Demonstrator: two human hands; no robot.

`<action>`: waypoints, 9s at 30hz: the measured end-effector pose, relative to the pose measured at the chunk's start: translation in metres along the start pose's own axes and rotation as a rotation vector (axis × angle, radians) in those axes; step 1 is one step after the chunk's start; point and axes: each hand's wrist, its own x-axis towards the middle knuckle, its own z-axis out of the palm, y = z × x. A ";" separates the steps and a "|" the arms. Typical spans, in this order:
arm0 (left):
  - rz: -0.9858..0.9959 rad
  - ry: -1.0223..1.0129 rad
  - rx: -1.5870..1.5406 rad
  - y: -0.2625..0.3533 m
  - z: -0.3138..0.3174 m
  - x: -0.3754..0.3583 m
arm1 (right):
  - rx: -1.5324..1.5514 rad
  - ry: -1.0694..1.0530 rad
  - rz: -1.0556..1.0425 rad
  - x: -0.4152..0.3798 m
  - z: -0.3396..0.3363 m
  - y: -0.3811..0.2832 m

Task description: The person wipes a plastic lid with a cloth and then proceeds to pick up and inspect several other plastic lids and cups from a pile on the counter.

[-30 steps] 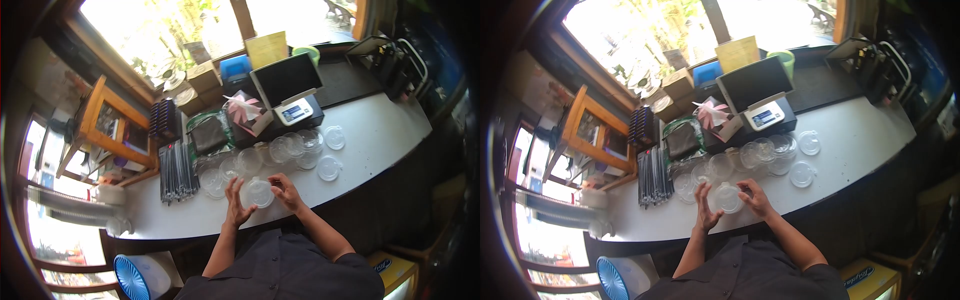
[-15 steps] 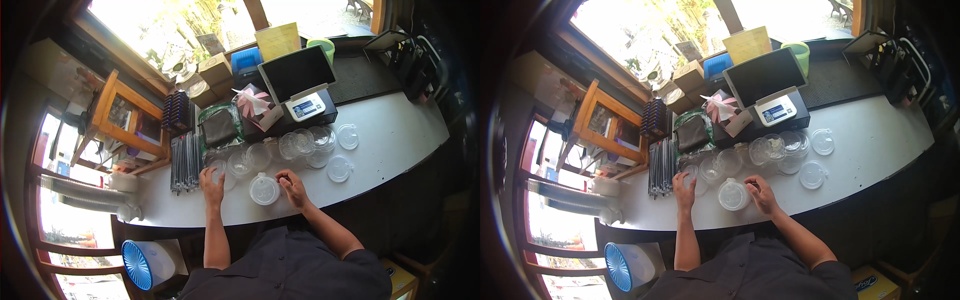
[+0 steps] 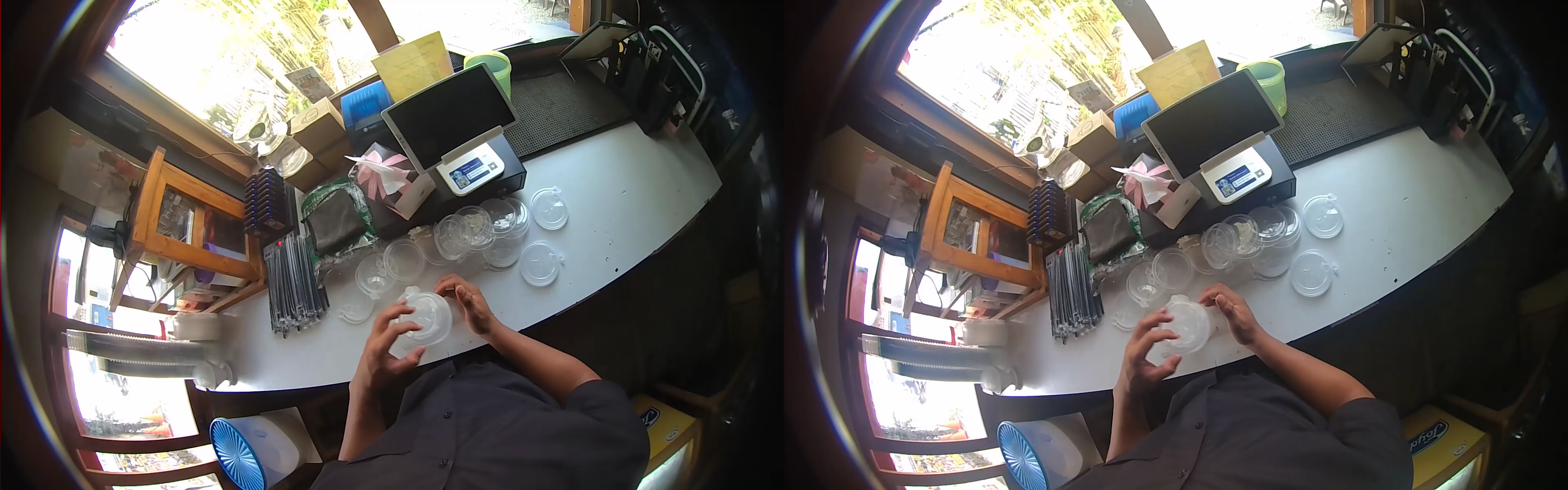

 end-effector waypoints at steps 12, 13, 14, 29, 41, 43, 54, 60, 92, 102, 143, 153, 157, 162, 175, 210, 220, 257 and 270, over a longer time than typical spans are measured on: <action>0.021 -0.081 -0.022 -0.012 0.011 0.008 | -0.115 -0.179 0.174 0.025 -0.009 -0.044; 0.016 -0.073 -0.022 -0.013 0.008 0.009 | -0.138 -0.199 0.210 0.027 -0.005 -0.054; 0.028 -0.041 -0.001 -0.014 0.003 0.011 | -0.063 -0.197 0.271 0.033 0.000 -0.067; -0.451 0.185 -0.933 -0.045 -0.015 0.011 | -0.260 -0.324 0.448 0.012 0.053 -0.110; -0.434 0.403 -0.375 -0.045 0.024 -0.011 | -0.584 -0.202 0.431 0.000 0.043 -0.092; -0.400 0.404 0.006 -0.052 0.029 -0.013 | -0.617 -0.120 0.371 0.002 0.041 -0.087; -0.274 0.412 -0.013 -0.065 0.053 -0.012 | -0.634 -0.206 0.460 -0.006 0.020 -0.066; -0.291 0.413 -0.040 -0.086 0.057 -0.010 | -0.560 -0.157 0.486 0.004 0.012 -0.065; -0.551 0.535 0.479 -0.130 -0.018 -0.037 | -0.159 0.089 0.406 0.016 -0.007 -0.046; -0.299 0.037 0.301 0.008 -0.038 -0.008 | -0.349 -0.164 0.192 0.041 0.030 -0.110; -0.286 0.237 0.007 -0.073 0.019 0.017 | -0.588 0.026 0.421 0.020 0.026 -0.076; -0.259 0.278 0.488 -0.111 0.013 0.068 | -0.562 0.073 0.428 0.018 0.004 -0.069; -0.407 0.332 0.131 -0.116 0.011 0.075 | -0.534 0.081 0.424 0.017 0.001 -0.070; -0.289 0.436 0.133 -0.104 0.007 0.073 | -0.512 0.094 0.405 0.014 -0.002 -0.065; -0.140 0.351 -0.144 -0.029 -0.023 0.064 | -0.406 0.090 0.176 0.022 0.006 -0.085; -0.359 0.686 -0.078 -0.122 0.026 0.026 | -0.280 0.113 0.293 0.019 -0.005 -0.039; -0.397 0.351 0.174 -0.154 -0.015 0.019 | -0.282 0.153 0.269 0.019 -0.005 -0.032; -0.283 0.648 0.281 -0.150 -0.024 0.012 | -0.333 0.174 0.209 0.013 -0.005 -0.031; -0.477 0.582 0.133 -0.151 -0.025 0.009 | -0.213 0.218 0.232 0.016 -0.008 -0.027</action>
